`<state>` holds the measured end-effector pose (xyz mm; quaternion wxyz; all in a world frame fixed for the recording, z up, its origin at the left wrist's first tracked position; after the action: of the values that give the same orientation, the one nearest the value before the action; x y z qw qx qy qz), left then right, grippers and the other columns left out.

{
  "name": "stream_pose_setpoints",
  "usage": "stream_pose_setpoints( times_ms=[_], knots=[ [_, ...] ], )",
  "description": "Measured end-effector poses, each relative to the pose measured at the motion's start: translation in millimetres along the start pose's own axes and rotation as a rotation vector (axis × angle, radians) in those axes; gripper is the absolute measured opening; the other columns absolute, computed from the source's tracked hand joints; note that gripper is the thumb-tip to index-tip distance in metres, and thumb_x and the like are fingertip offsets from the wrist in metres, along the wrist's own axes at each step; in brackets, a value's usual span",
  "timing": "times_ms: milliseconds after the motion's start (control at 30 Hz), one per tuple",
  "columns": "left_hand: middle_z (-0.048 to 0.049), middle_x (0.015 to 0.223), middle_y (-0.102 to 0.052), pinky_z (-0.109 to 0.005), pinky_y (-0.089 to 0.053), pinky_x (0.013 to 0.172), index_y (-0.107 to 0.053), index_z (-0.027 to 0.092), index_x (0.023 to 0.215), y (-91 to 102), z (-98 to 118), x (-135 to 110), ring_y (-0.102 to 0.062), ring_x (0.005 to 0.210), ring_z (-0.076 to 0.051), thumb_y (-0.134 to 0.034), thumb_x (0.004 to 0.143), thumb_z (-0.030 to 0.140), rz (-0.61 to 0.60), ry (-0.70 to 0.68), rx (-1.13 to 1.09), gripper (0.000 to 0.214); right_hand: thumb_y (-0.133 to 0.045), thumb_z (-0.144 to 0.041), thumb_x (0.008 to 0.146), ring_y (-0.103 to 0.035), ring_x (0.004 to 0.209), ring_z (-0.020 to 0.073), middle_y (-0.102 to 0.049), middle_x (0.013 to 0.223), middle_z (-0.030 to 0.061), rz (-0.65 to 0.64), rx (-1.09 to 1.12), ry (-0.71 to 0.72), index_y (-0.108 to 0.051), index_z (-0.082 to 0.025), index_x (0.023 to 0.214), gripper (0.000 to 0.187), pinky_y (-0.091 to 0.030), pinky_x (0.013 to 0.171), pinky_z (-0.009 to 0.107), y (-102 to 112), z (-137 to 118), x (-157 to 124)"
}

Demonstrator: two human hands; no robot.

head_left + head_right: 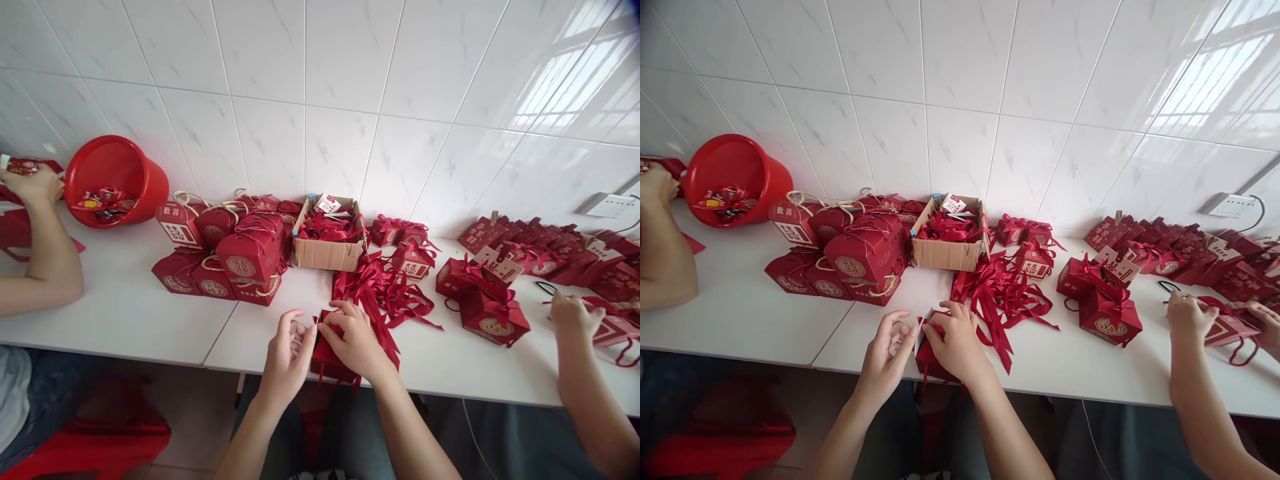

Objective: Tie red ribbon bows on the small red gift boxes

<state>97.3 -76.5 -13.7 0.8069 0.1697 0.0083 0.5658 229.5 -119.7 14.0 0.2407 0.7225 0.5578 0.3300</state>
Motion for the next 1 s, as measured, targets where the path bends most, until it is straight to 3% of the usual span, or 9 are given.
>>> stream_pose_setpoints(
  times_ms=[133, 300, 400, 467, 600, 700, 767, 900, 1000],
  knots=[
    [0.0057, 0.058, -0.042, -0.020, -0.036, 0.049, -0.047, 0.020, 0.080, -10.0, -6.4, 16.3, -0.041, 0.051, -0.010, -0.045, 0.086, 0.048, -0.116, 0.103, -0.102, 0.029, -0.050, -0.030, 0.091, -0.042, 0.123, 0.0255, -0.057, 0.118, 0.0074, -0.009, -0.006, 0.042, -0.065, -0.024, 0.081, 0.019, -0.029, 0.099, 0.048, -1.6, -0.9, -3.2],
    [0.0058, 0.057, -0.041, -0.020, -0.034, 0.050, -0.048, 0.019, 0.073, -10.5, -12.9, 29.7, -0.042, 0.051, -0.010, -0.047, 0.084, 0.048, -0.166, 0.076, -0.122, 0.031, -0.047, -0.030, 0.091, -0.041, 0.124, 0.0261, -0.054, 0.122, 0.0085, 0.071, 0.061, 0.085, -0.064, -0.023, 0.090, 0.018, -0.028, 0.102, 0.048, 2.9, 2.1, -6.7],
    [0.0035, 0.059, -0.048, -0.023, -0.039, 0.058, -0.049, 0.020, 0.074, 17.4, -31.5, 32.8, -0.050, 0.059, -0.014, -0.047, 0.083, 0.048, -0.012, 0.048, 0.034, 0.029, -0.047, -0.036, 0.091, -0.049, 0.113, 0.0246, -0.057, 0.114, 0.0096, 0.276, 0.238, 0.035, -0.063, -0.021, 0.094, 0.022, -0.036, 0.096, 0.040, 22.8, 16.5, -20.9],
    [0.0006, 0.065, -0.055, -0.026, -0.040, 0.064, -0.052, 0.020, 0.076, 47.5, -48.2, 32.6, -0.054, 0.064, -0.016, -0.048, 0.081, 0.047, 0.132, 0.051, 0.247, 0.028, -0.046, -0.042, 0.091, -0.056, 0.090, 0.0202, -0.062, 0.091, 0.0072, 0.299, 0.424, -0.074, -0.064, -0.019, 0.085, 0.030, -0.043, 0.081, 0.032, 30.4, 34.2, -36.9],
    [-0.0045, 0.074, -0.063, -0.028, -0.038, 0.062, -0.057, 0.021, 0.076, 106.2, -74.6, 25.8, -0.054, 0.068, -0.021, -0.049, 0.078, 0.045, 0.354, 0.158, 0.676, 0.026, -0.047, -0.050, 0.089, -0.044, 0.054, 0.0112, -0.045, 0.053, -0.0022, 0.026, 0.667, -0.293, -0.066, -0.016, 0.079, 0.040, -0.035, 0.054, 0.024, 16.4, 64.1, -73.3],
    [-0.0075, 0.084, -0.065, -0.028, -0.037, 0.059, -0.059, 0.019, 0.086, 127.0, -73.8, 12.2, -0.055, 0.072, -0.023, -0.050, 0.077, 0.047, 0.525, 0.236, 0.792, 0.030, -0.046, -0.052, 0.089, -0.036, 0.046, 0.0083, -0.038, 0.046, -0.0055, -0.186, 0.726, -0.367, -0.067, -0.015, 0.087, 0.043, -0.028, 0.049, 0.022, -9.3, 74.5, -95.0],
    [-0.0052, 0.073, -0.062, -0.027, -0.037, 0.057, -0.059, 0.019, 0.083, 114.1, -71.1, 3.9, -0.054, 0.067, -0.021, -0.047, 0.079, 0.051, 0.427, 0.270, 0.664, 0.034, -0.044, -0.054, 0.089, -0.033, 0.043, 0.0075, -0.037, 0.044, -0.0067, -0.259, 0.714, -0.423, -0.066, -0.014, 0.089, 0.046, -0.027, 0.049, 0.022, -27.6, 80.8, -104.1],
    [0.0031, 0.047, -0.043, -0.025, -0.039, 0.056, -0.058, 0.020, 0.070, 37.8, -58.5, -16.4, -0.048, 0.051, -0.017, -0.035, 0.086, 0.056, -0.189, 0.287, 0.213, 0.046, -0.043, -0.060, 0.087, -0.031, 0.042, 0.0075, -0.033, 0.043, -0.0082, -0.265, 0.663, -0.505, -0.063, -0.014, 0.086, 0.050, -0.027, 0.047, 0.022, -50.0, 93.2, -109.9],
    [0.0039, 0.045, -0.040, -0.025, -0.037, 0.051, -0.052, 0.020, 0.060, 9.3, -44.4, -24.0, -0.042, 0.045, -0.014, -0.035, 0.087, 0.056, -0.261, 0.250, 0.183, 0.048, -0.041, -0.066, 0.084, -0.028, 0.041, 0.0078, -0.030, 0.045, -0.0086, -0.179, 0.677, -0.541, -0.058, -0.016, 0.083, 0.053, -0.023, 0.043, 0.022, -48.5, 101.8, -107.1]
  ],
)
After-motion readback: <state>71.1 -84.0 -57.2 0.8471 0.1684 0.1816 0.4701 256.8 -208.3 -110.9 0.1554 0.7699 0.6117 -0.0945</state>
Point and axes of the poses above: each hand's wrist, its own x-axis towards the middle knuckle, its own y-axis out of the back of the hand, z = x × y, the point moved 6 cm from there along x, towards the middle knuckle
